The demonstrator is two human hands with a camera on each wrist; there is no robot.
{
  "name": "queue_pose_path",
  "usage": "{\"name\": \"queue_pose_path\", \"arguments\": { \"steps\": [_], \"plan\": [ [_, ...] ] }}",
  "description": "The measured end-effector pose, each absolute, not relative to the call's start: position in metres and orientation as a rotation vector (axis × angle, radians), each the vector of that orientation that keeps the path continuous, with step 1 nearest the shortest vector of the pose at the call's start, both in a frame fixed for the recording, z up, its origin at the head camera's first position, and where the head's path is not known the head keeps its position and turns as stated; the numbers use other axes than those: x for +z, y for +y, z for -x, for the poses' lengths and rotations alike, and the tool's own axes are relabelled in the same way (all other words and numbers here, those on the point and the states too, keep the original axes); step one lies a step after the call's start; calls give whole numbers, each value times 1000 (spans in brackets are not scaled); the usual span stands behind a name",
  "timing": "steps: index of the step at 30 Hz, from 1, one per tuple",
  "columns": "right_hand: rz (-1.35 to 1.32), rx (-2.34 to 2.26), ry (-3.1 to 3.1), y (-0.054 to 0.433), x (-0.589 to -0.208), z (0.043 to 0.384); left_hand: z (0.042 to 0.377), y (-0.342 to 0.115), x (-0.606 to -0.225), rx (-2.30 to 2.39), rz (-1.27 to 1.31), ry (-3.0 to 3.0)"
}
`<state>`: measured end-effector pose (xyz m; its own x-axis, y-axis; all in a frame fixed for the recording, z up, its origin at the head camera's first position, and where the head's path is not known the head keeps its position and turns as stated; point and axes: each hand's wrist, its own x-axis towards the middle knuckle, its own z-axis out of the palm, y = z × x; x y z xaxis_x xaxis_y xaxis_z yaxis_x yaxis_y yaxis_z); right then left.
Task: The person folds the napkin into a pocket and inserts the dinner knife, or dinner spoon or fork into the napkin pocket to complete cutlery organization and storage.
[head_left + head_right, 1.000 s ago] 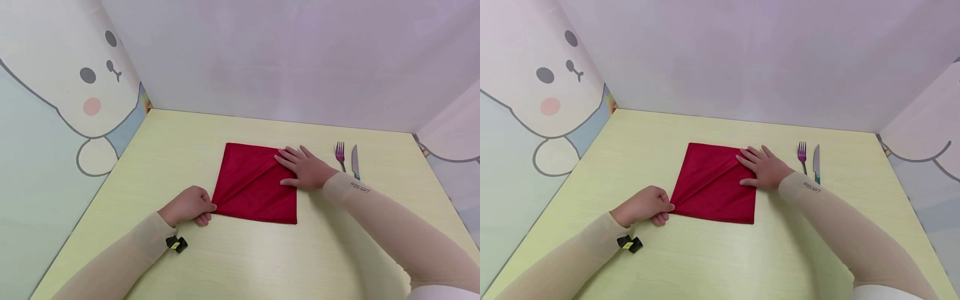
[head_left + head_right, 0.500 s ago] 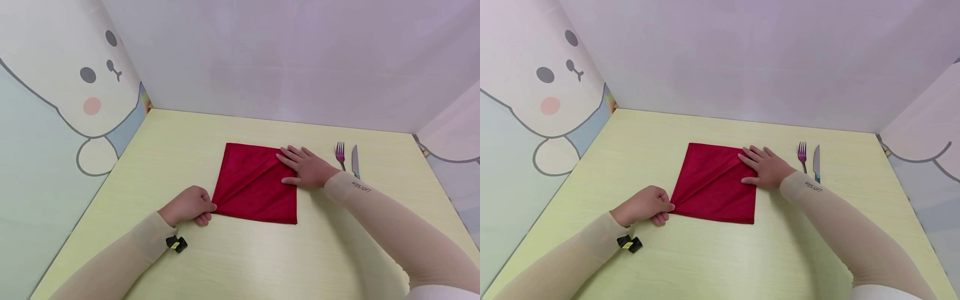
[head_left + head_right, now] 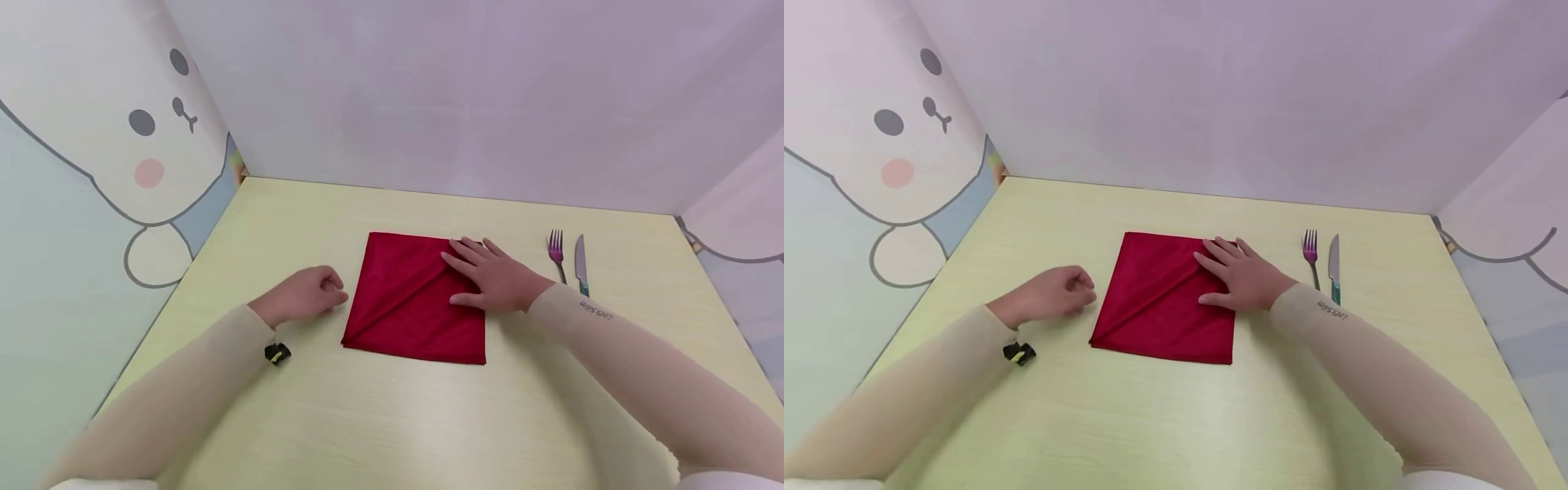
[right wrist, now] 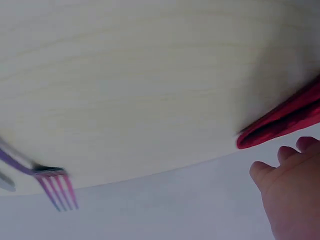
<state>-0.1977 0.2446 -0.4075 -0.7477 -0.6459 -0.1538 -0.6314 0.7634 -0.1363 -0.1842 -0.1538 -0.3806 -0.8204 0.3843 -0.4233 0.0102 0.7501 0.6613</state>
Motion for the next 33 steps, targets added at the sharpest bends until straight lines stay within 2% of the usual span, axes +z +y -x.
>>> {"name": "queue_pose_path", "arguments": {
  "steps": [16, 26, 33],
  "plan": [
    [984, 81, 2782, 128, -388, 134, 300, -111, -387, 853, -476, 2581],
    [1248, 37, 2914, 60, -388, 113, 320, -101, -396, 713, -518, 2572],
    [1527, 164, 2824, 36, -397, 110, 326, -101, -396, 618, -576, 2546]
  ]
}}
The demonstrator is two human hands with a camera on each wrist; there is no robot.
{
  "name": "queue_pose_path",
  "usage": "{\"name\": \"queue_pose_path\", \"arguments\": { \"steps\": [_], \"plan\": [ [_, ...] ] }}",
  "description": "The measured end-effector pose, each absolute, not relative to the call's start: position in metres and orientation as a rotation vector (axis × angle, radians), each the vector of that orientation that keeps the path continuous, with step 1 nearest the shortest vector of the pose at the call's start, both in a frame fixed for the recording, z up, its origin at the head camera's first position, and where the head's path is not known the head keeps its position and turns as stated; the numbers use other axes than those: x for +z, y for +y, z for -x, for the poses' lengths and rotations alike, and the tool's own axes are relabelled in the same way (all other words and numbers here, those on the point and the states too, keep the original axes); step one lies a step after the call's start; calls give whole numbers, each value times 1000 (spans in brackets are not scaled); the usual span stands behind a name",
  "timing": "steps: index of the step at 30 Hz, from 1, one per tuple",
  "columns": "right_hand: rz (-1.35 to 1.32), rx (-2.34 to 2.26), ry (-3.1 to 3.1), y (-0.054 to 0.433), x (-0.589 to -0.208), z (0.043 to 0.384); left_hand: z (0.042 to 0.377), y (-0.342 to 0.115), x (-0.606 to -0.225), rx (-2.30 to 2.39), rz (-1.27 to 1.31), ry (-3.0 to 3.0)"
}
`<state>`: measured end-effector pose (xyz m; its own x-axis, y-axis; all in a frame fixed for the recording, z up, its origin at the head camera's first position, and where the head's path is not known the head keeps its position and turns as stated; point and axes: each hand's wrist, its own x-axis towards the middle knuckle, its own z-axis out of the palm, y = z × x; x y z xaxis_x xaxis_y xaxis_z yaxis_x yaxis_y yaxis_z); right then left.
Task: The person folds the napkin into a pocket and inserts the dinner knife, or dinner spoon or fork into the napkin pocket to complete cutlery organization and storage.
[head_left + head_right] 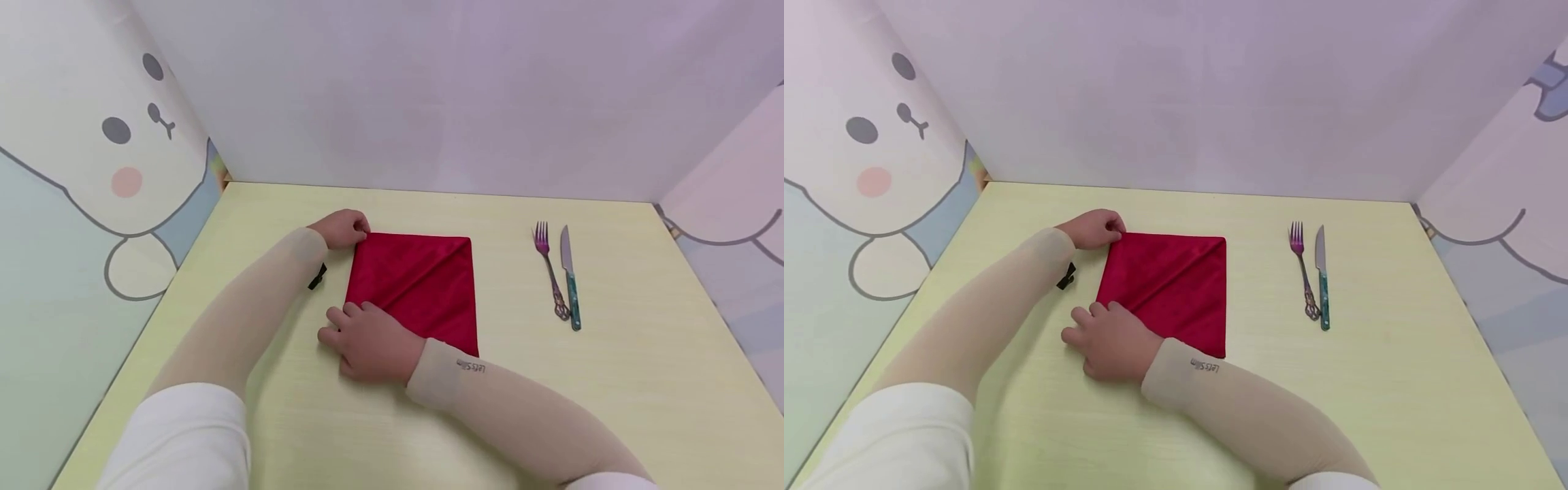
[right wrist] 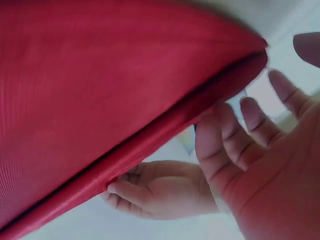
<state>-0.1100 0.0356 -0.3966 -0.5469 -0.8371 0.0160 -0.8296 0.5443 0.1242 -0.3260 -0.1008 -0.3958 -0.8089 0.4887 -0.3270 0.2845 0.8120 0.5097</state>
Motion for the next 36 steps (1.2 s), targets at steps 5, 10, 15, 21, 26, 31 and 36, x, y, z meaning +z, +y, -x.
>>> {"name": "queue_pose_path", "arguments": {
  "steps": [5, 10, 15, 21, 26, 31, 36],
  "plan": [
    [-1564, -245, -2726, 28, -398, 115, 327, -102, -396, 595, -578, 2547],
    [-1604, -265, -2814, 23, -395, 120, 326, -97, -396, 569, -568, 2561],
    [-1616, -289, -2878, 22, -393, 122, 324, -87, -392, 525, -554, 2553],
    [-1609, -287, -2896, 19, -389, 124, 323, -82, -389, 497, -528, 2557],
    [-1564, -234, -2955, 16, -390, 124, 322, -80, -389, 508, -497, 2552],
    [-1512, -137, -3017, 13, -393, 122, 324, -79, -392, 489, -471, 2561],
    [-1493, -184, -2998, 13, -392, 122, 325, -75, -394, 453, -472, 2588]
  ]
}}
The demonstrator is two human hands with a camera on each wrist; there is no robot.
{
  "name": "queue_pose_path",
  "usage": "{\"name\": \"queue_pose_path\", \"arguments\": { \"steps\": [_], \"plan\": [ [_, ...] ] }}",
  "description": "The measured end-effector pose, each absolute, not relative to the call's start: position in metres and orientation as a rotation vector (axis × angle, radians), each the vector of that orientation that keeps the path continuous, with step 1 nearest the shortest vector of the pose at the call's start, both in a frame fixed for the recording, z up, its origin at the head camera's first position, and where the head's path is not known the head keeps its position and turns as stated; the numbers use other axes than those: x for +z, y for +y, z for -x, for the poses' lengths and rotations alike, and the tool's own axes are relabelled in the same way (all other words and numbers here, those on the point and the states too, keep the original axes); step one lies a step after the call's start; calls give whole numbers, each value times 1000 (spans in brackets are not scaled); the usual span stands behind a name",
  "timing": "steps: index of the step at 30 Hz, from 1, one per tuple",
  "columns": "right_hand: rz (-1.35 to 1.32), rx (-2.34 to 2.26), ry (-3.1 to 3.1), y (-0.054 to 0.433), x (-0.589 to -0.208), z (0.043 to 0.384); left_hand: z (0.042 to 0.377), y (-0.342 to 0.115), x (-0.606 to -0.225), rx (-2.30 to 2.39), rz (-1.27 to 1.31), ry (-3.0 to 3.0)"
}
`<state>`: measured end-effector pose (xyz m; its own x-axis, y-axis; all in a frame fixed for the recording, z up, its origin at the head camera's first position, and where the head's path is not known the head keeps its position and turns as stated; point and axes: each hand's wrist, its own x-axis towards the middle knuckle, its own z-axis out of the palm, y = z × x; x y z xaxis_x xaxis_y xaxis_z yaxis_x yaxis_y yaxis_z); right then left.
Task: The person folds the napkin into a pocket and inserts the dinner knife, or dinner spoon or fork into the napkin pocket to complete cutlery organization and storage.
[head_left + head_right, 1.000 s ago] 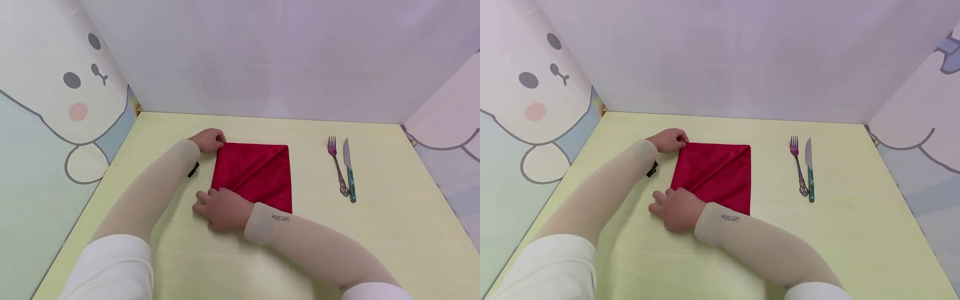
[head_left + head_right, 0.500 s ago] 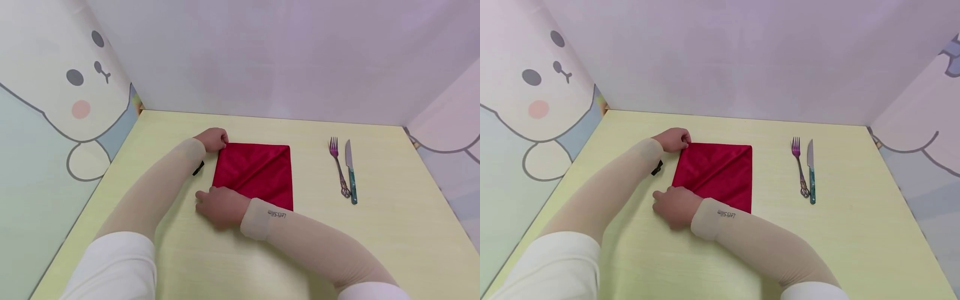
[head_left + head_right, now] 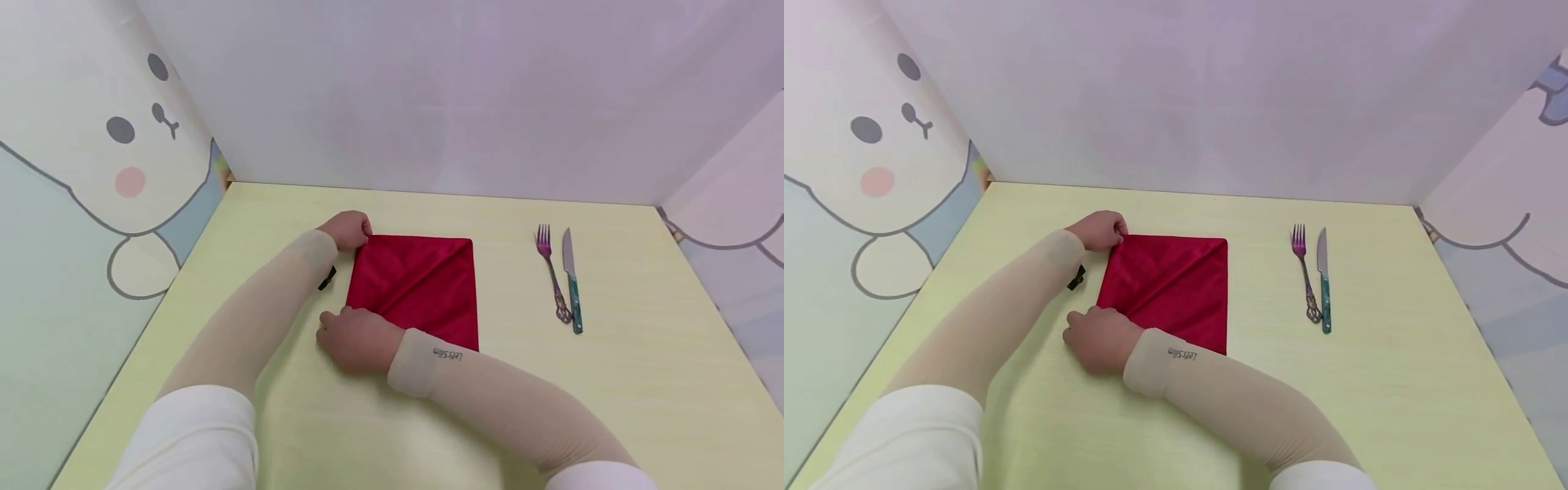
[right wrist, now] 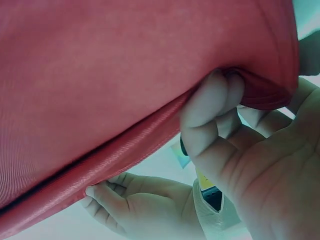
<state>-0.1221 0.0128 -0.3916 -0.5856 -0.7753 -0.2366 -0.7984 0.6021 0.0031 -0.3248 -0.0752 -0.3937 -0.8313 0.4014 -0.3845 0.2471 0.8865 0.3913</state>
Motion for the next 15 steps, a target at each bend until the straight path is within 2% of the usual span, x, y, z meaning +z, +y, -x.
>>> {"name": "queue_pose_path", "arguments": {
  "steps": [9, 15],
  "plan": [
    [1404, 254, 2607, 18, -390, 122, 322, -59, -384, 157, -587, 2580],
    [1439, 278, 2572, 19, -390, 127, 321, -64, -375, 189, -612, 2540]
  ]
}}
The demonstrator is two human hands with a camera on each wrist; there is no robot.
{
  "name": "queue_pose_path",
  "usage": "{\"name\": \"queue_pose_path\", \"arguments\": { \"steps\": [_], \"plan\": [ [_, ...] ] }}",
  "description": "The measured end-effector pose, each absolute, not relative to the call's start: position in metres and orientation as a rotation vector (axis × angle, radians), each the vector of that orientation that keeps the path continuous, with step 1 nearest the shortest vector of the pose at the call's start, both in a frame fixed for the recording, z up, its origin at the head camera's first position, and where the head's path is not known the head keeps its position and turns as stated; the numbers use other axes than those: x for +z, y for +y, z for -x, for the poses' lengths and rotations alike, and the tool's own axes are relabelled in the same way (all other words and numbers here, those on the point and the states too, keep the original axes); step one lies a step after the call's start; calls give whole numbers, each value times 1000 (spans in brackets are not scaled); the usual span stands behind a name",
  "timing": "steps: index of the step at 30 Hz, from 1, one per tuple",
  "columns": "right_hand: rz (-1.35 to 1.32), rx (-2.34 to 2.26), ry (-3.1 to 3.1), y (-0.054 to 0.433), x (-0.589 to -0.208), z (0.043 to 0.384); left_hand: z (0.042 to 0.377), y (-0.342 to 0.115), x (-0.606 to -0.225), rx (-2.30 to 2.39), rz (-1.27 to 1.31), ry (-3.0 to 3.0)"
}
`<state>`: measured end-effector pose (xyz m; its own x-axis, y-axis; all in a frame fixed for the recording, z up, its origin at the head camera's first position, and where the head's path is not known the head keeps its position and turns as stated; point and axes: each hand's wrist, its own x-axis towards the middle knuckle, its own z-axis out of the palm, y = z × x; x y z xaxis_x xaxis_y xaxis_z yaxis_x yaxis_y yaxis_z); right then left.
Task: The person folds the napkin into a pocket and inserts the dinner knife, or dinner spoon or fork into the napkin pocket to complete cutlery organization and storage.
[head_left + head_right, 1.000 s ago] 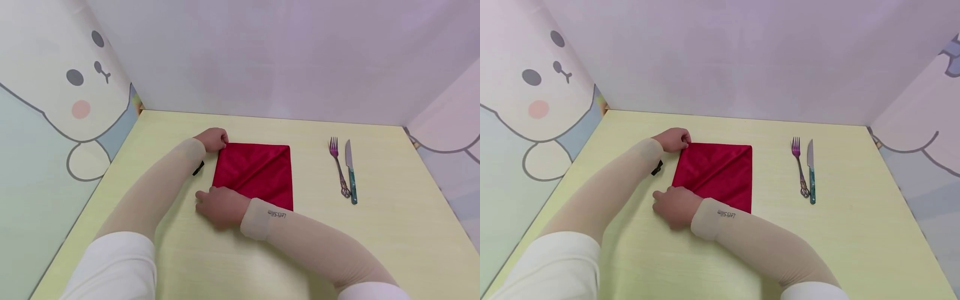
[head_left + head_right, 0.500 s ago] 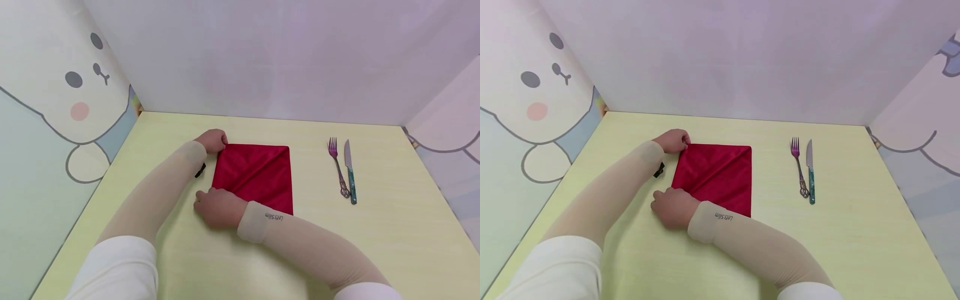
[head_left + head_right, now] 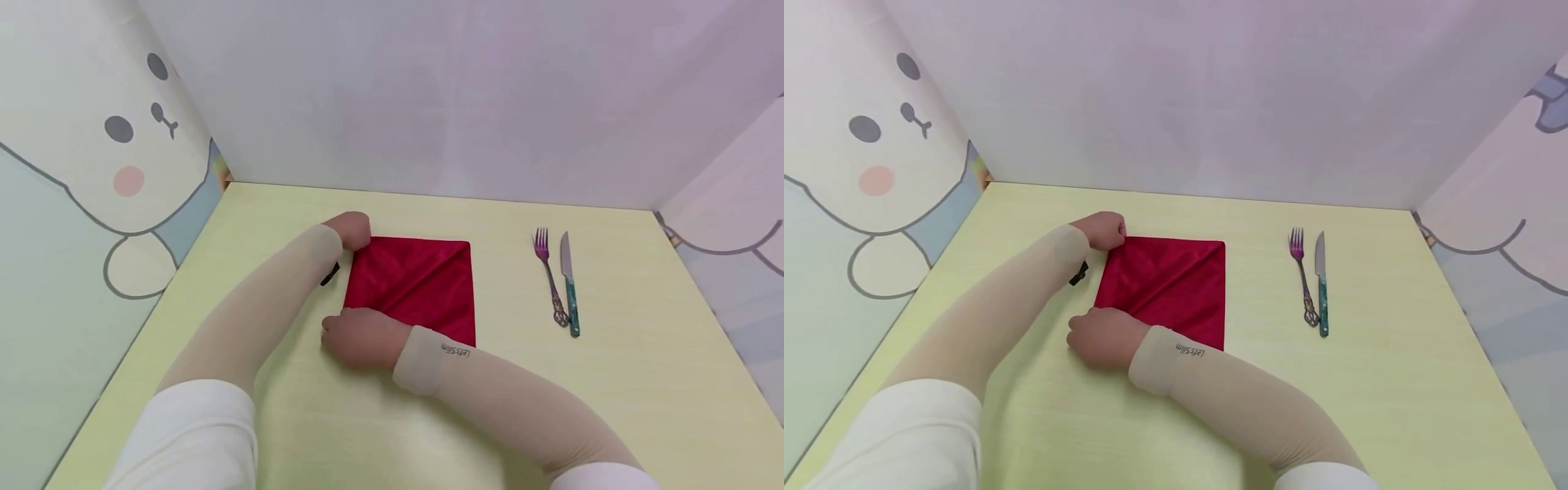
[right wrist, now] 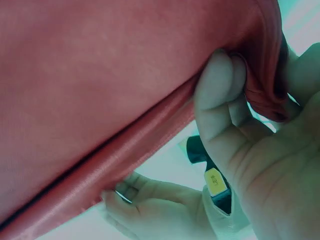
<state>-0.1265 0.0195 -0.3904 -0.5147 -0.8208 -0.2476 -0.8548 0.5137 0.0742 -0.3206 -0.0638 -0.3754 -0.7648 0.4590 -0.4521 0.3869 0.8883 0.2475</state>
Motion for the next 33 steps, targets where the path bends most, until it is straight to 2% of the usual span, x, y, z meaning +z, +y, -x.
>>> {"name": "queue_pose_path", "arguments": {
  "steps": [14, 20, 24, 27, 33],
  "plan": [
    [1416, 239, 2601, 23, -393, 125, 330, -90, -388, 881, -562, 2301],
    [1365, 133, 2599, 27, -395, 122, 318, -94, -382, 1142, -387, 2150],
    [1331, 92, 2678, 27, -392, 119, 313, -97, -378, 1195, -295, 2097],
    [1300, 146, 2775, 24, -390, 116, 313, -100, -378, 1155, -321, 2117],
    [931, 92, 2973, 23, -387, 106, 319, -103, -387, 1090, -432, 2164]
  ]
}}
